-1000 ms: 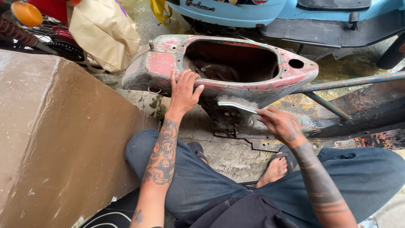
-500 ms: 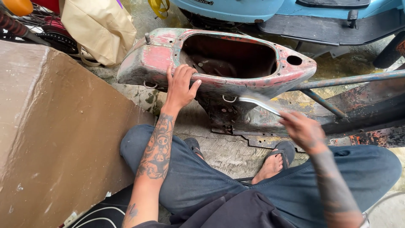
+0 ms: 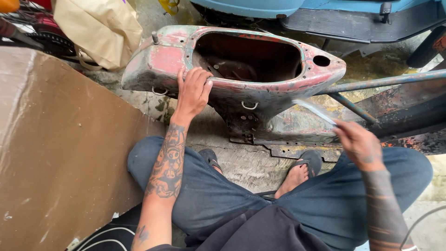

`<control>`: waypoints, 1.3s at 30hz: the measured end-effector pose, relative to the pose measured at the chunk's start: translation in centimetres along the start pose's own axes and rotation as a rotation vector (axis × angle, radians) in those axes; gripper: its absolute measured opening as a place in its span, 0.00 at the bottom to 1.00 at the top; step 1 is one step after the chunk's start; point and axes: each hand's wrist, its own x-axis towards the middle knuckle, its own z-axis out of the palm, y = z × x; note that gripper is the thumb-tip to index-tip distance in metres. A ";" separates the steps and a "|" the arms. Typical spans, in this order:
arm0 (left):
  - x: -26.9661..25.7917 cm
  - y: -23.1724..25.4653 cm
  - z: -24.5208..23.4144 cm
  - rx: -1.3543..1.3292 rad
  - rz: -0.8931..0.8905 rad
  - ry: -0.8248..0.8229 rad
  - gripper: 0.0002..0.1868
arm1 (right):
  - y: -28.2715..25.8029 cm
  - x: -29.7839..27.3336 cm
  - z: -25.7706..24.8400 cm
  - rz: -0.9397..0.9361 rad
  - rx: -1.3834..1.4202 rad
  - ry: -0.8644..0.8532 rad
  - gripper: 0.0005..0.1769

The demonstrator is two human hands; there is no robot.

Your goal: The person sits on the floor and uses a wire brush to scrub the exterior and interior surfaces of a detached, rusty scooter body panel. The person holds the panel steady with one hand while vigorously brushing away rust and debris with the other.

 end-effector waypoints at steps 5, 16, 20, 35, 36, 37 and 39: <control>0.3 0.4 -0.3 -0.024 -0.013 0.009 0.19 | 5.4 -1.9 -1.6 -0.046 -0.117 0.096 0.17; 0.1 -0.4 -0.3 -0.093 -0.045 -0.021 0.31 | -16.8 8.4 7.4 -0.442 0.061 -0.062 0.15; -0.1 -0.3 -0.6 -0.167 -0.074 -0.039 0.31 | -12.0 7.1 5.9 -0.409 0.173 -0.048 0.13; 1.1 -5.6 -0.3 0.066 -0.048 0.077 0.20 | -1.9 2.3 1.2 -0.297 -0.163 0.064 0.16; 1.0 -5.6 -0.7 0.054 -0.063 0.095 0.17 | -4.6 4.2 2.4 -0.375 -0.076 0.062 0.16; 0.9 -5.3 -1.1 0.061 -0.061 0.096 0.17 | -7.5 5.4 4.1 -0.377 -0.071 0.067 0.16; 0.8 -4.5 -1.8 -0.045 -0.095 0.066 0.20 | -13.3 7.8 7.4 -0.560 0.061 -0.083 0.27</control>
